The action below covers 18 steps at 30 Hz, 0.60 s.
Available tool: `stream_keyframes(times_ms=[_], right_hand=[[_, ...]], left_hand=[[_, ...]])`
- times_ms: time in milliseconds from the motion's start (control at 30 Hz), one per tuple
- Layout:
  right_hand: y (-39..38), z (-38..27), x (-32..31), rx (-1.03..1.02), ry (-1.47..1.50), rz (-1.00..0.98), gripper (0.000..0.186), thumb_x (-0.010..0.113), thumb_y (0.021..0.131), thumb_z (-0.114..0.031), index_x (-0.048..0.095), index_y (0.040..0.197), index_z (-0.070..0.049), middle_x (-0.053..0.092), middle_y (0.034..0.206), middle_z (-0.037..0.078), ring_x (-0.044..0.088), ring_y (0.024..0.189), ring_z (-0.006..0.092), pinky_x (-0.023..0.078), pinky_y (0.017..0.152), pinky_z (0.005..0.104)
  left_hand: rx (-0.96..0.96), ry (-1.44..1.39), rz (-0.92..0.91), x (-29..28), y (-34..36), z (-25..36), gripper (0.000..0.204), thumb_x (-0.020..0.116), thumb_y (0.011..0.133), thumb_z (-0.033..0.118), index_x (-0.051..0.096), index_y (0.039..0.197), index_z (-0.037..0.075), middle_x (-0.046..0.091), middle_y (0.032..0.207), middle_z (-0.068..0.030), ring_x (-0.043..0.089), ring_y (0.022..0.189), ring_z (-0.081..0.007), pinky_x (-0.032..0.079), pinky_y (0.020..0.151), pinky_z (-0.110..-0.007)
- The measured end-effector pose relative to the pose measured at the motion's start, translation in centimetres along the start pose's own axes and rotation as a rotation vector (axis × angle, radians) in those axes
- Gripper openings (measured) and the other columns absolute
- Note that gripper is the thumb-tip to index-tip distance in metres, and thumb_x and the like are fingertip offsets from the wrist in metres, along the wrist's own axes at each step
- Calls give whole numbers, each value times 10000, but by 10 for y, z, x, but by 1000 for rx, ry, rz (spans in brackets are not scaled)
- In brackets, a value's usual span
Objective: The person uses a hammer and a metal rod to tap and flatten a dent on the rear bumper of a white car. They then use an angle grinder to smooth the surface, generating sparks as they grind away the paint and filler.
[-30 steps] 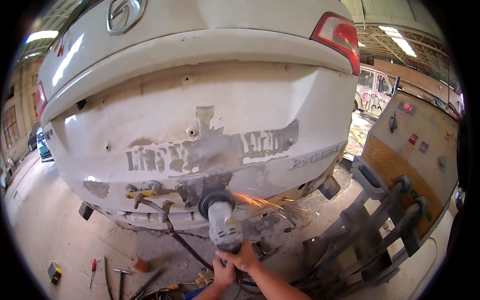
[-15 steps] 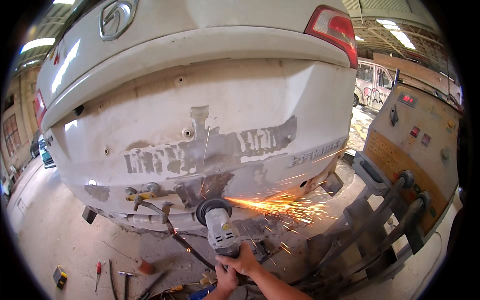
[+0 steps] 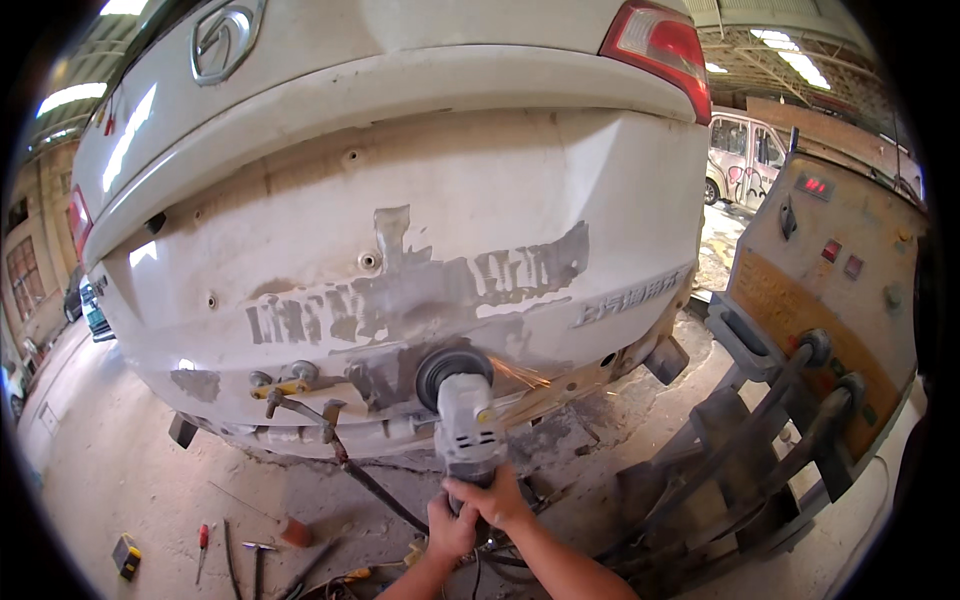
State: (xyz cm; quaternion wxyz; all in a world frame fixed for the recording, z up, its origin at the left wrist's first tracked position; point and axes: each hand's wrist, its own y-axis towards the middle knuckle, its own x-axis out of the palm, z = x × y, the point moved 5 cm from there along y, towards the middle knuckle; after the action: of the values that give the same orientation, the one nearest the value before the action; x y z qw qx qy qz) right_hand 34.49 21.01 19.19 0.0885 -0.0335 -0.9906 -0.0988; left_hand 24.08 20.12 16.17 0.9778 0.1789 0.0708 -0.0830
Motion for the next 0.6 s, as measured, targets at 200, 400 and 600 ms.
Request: stream_keyframes(times_ms=[200,400,600], right_hand=[[-14,29,-2,-58,-166,-84,413,764,641,-270,627,888,32,662,831,111,620,780,182,482,718,332],[1,15,-9,0,93,-20,325,754,651,-150,631,909,6,641,875,60,585,799,129,477,723,300],[-13,27,4,-33,-60,-117,413,761,655,-250,622,916,38,660,850,111,616,769,154,486,716,322]], left_hand=[[38,-63,222,12,-41,-51,432,577,796,338,556,918,-76,622,901,-196,599,838,-258,456,738,-371],[52,148,50,5,-11,-19,398,576,783,301,566,895,-81,627,827,-201,608,790,-266,466,709,-381],[85,20,246,6,-41,-34,431,562,814,321,543,1022,-57,591,1027,-198,565,946,-265,432,812,-371]])
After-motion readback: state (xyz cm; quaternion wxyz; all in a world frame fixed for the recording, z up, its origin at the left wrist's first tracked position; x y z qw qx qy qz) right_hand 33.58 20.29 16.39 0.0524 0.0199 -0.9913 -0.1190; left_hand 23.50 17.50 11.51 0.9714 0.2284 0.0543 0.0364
